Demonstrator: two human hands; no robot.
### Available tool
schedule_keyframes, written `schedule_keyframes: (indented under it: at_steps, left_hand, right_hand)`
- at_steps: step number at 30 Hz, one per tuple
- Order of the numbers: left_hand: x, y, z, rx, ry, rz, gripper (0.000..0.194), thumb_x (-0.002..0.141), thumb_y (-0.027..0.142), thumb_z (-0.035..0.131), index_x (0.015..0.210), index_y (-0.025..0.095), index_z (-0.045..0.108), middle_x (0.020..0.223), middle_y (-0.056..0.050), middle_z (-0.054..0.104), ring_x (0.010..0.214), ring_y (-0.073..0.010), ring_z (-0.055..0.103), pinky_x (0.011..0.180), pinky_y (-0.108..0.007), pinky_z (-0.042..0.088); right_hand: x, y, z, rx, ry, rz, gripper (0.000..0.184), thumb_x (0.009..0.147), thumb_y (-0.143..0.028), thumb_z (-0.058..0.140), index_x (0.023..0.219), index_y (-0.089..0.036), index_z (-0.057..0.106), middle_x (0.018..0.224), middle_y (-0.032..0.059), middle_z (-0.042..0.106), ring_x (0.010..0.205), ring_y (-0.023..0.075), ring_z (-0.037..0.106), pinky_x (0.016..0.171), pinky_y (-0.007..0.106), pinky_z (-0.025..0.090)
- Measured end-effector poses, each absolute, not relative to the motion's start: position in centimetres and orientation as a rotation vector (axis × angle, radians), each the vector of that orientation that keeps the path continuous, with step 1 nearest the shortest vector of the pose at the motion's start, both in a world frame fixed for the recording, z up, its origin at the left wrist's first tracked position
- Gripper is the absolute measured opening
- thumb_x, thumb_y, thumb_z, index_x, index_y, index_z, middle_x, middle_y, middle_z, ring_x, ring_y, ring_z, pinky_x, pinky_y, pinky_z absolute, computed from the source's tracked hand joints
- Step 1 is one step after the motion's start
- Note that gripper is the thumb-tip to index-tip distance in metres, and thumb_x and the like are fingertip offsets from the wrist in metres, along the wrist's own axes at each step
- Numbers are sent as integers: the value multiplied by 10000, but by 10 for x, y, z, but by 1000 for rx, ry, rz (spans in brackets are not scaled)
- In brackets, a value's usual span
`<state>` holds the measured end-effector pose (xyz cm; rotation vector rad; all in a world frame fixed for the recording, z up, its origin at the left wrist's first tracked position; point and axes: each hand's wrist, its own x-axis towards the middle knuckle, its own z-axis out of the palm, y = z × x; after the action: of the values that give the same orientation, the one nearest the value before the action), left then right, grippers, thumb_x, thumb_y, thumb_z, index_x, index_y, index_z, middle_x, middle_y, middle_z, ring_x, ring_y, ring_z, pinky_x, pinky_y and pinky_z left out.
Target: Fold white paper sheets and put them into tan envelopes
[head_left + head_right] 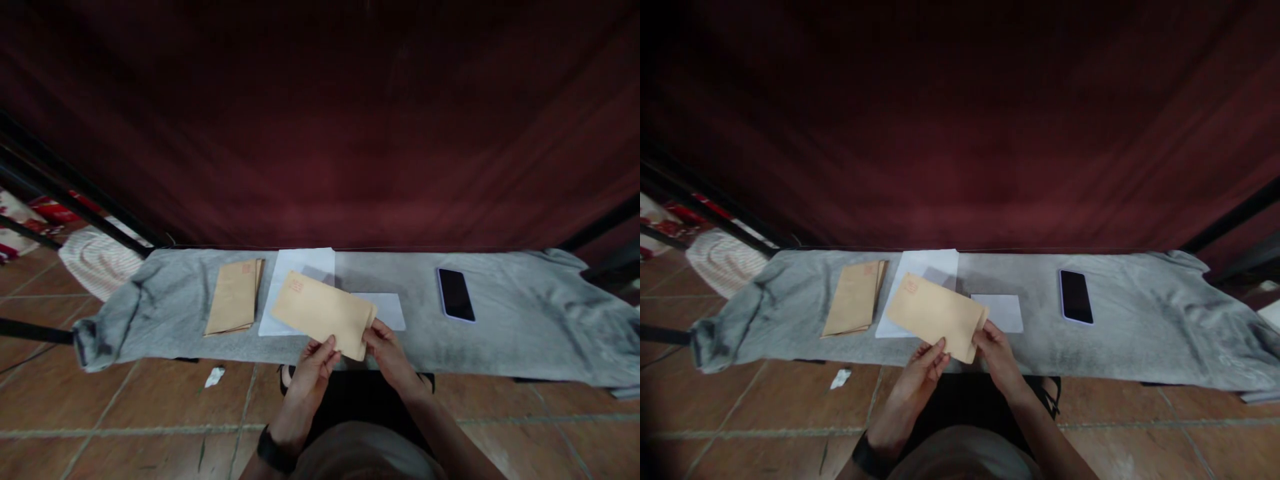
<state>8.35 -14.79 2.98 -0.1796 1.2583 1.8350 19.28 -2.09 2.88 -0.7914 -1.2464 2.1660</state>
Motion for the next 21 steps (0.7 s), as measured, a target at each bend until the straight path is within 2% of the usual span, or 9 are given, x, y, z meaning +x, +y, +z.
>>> schedule_keyframes:
  at_steps: [3,5,7,8,9,11,13,15,21]
  left_hand:
    - [92,-155,34,100,1398,1597,324,691,443,852,744,181,669,746,-58,718,686,-180,695,640,-282,557]
    - [95,-159,40,450,1654,1493,306,768,490,777,774,197,687,768,-74,722,723,-213,701,667,-324,569]
    - [91,-158,50,941,1992,1408,286,814,480,735,964,237,716,1018,-103,737,990,-281,697,868,-417,566]
    - [87,-156,56,1219,2134,1324,394,816,464,740,1151,265,681,1253,-116,674,1207,-316,610,1020,-478,496]
    - [82,-153,62,1478,2232,1164,597,798,465,761,1336,281,580,1470,-128,522,1387,-351,450,1130,-544,383]
    - [70,-145,71,1806,2317,807,967,720,470,833,1530,273,342,1647,-156,220,1512,-399,184,1191,-633,211]
    - [58,-138,74,1942,2299,557,1216,631,493,887,1588,269,171,1671,-181,74,1526,-416,84,1195,-658,133]
    - [51,-133,72,1974,2218,438,1317,580,510,905,1598,291,99,1674,-172,53,1525,-419,78,1201,-655,98]
    - [55,-130,57,1985,2153,419,1252,591,410,883,1592,339,134,1620,-133,227,1499,-407,188,1213,-649,40]
  right_hand:
    - [199,-9,24,-841,-1470,1831,372,774,-578,727,985,-273,725,989,26,761,943,255,677,879,401,535]
    - [204,-1,22,-834,-1555,1735,350,821,-584,670,1007,-292,717,1014,20,751,955,249,663,900,398,521]
    - [209,4,21,-809,-1587,1736,350,837,-581,645,1033,-298,708,1034,18,745,957,248,663,912,398,515]
    - [213,7,21,-797,-1598,1749,359,834,-583,643,1041,-296,705,1034,19,745,958,251,666,918,400,514]
    - [216,9,21,-789,-1612,1765,372,829,-585,642,1049,-291,702,1032,21,745,960,255,668,921,403,513]
    - [223,12,23,-767,-1662,1814,394,826,-582,636,1072,-280,697,1035,25,746,964,260,671,917,401,515]
    - [230,14,26,-726,-1720,1889,401,834,-569,629,1091,-267,691,1038,28,746,959,255,673,894,387,521]
    - [235,17,28,-684,-1752,1958,397,845,-556,620,1095,-255,687,1011,27,748,939,245,676,866,369,528]
    - [244,25,20,-680,-1868,1913,294,849,-456,608,1040,-245,679,959,22,738,917,231,677,887,375,530]
